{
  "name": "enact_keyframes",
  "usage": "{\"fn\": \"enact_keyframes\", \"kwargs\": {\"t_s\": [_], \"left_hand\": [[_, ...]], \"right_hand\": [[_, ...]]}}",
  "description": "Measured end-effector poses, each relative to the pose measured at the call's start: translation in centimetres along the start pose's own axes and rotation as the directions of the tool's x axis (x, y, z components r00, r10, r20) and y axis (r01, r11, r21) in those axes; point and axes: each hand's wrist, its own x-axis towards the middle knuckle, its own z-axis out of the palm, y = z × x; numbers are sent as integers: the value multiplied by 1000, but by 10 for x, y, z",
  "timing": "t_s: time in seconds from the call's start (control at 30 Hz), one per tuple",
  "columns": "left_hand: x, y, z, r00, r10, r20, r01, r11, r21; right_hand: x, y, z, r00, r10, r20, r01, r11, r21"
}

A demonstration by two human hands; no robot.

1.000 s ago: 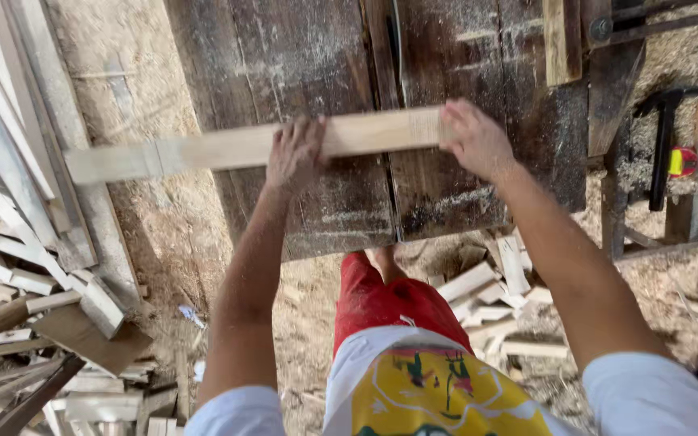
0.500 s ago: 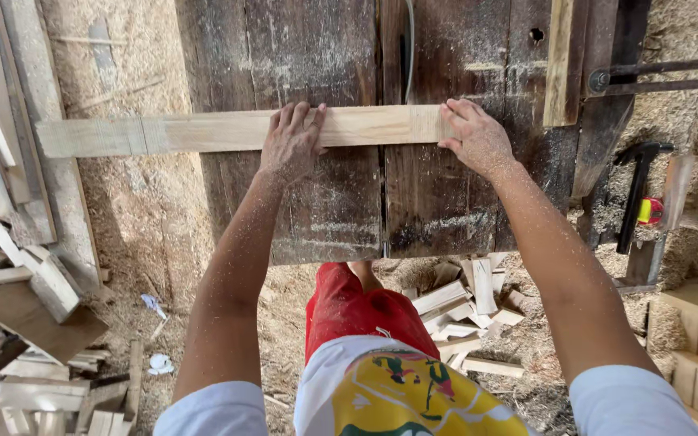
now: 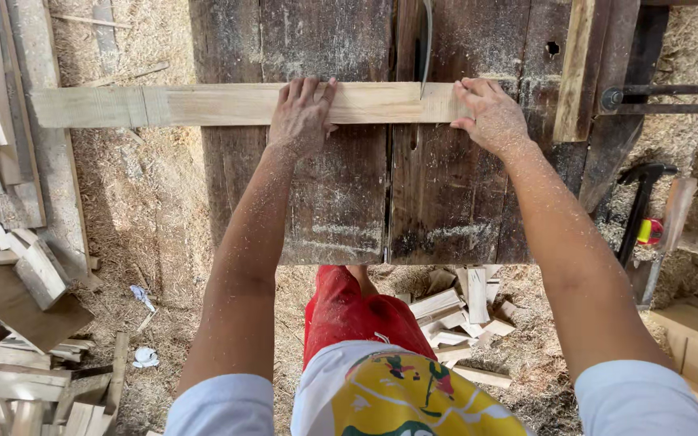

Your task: The person measures a wooden plank with a tape measure and marks it with a pencil. They then use a table saw to cut the plank into smaller pieces, repeatedly feeding the wood through the blade and stacking the cut pieces on the floor.

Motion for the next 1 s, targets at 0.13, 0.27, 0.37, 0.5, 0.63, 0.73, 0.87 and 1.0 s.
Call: {"fn": "enact_keyframes", "kwargs": {"t_s": [0.13,0.27,0.37,0.5,0.63,0.73,0.87,1.0], "left_hand": [[5,3,-13,999,-5,-34,5,1000,-7],[15,3,-25,998,-23,-50,24,1000,14],[21,2,-26,997,-22,-80,22,1000,-7],[0,5,-18,996,-79,-39,77,996,-45],[-70,39,12,981,-11,-192,8,1000,-17],[-118,83,36,996,-82,15,83,997,-12],[-161,138,82,994,-2,112,14,994,-104],[-170,180,109,903,150,-402,-301,890,-344]], "right_hand": [[3,-8,-17,1000,29,-13,-28,999,45],[13,-17,-38,999,9,-50,-7,999,38],[18,-21,-44,996,92,-3,-92,996,3],[-16,-22,-19,943,260,-209,-246,965,89],[-148,4,57,718,679,151,-577,460,675],[-282,17,122,417,791,447,-112,-444,889],[-368,19,178,209,790,577,540,-585,605],[-321,-27,175,343,938,-54,279,-47,959]]}}
